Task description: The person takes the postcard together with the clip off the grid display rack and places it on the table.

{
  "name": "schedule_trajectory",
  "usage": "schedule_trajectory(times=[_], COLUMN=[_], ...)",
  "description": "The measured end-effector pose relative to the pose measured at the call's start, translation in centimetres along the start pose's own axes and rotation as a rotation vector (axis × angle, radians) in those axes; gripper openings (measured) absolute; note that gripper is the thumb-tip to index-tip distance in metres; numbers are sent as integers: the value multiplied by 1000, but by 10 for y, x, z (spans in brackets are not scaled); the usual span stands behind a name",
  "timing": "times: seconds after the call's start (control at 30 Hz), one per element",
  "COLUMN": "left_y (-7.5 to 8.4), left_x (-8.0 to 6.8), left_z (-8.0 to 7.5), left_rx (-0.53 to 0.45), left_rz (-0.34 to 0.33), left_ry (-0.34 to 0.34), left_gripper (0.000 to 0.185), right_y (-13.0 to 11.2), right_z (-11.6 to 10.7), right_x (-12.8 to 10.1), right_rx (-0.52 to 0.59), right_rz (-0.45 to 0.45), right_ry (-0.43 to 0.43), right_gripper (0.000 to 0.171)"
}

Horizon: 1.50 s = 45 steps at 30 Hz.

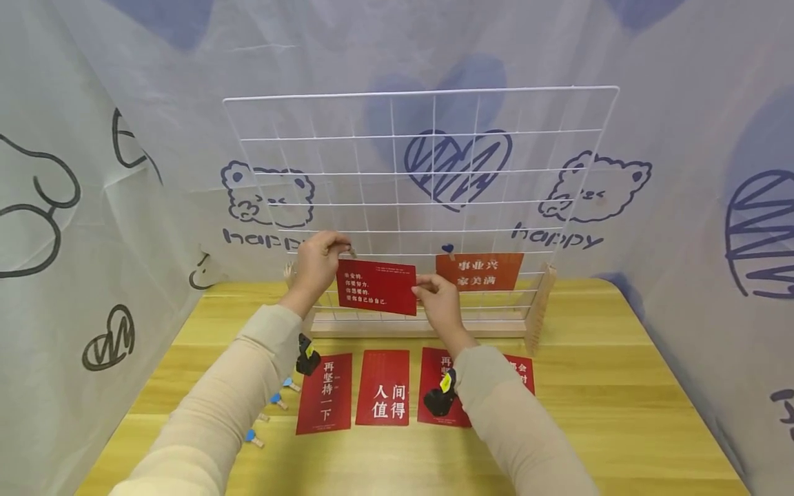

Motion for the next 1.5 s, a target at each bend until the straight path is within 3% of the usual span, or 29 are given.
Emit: schedule_trajectory(times=[0.13, 0.4, 0.67, 0.97, 1.13, 1.5], left_y=[-5, -27, -42, -68, -77, -101], left_x=[-3, -22, -40, -66, -83, -123], left_z=[-3, -13, -21, -33, -42, -52], left_rx=[-33, -17, -178, -176, -194, -255], left_rz=[-80, -315, -438, -652, -739, -914], left_ry=[-30, -36, -13, -38, -36, -106], left_gripper=[7, 6, 9, 9, 11, 16], right_y=[0, 7, 15, 22, 24, 25], right_z=[-1, -2, -1, 0, 0, 1], right_x=[-3, -17, -33, -48, -54, -68], right_rx=[8, -2, 68, 91, 116, 126], right_rz=[15, 106, 130, 163, 168, 206], right_ry=[0, -31, -56, -79, -83, -78], right_gripper=[17, 19, 21, 28, 29, 29])
Point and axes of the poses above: each hand's wrist, its own x-axis towards the middle knuckle, its own z-axis out of the palm, y = z × x, the point moved 8 cm from there along x, towards the middle knuckle, and after that the axes turned 15 degrees about -z, right-handed, at the moved point
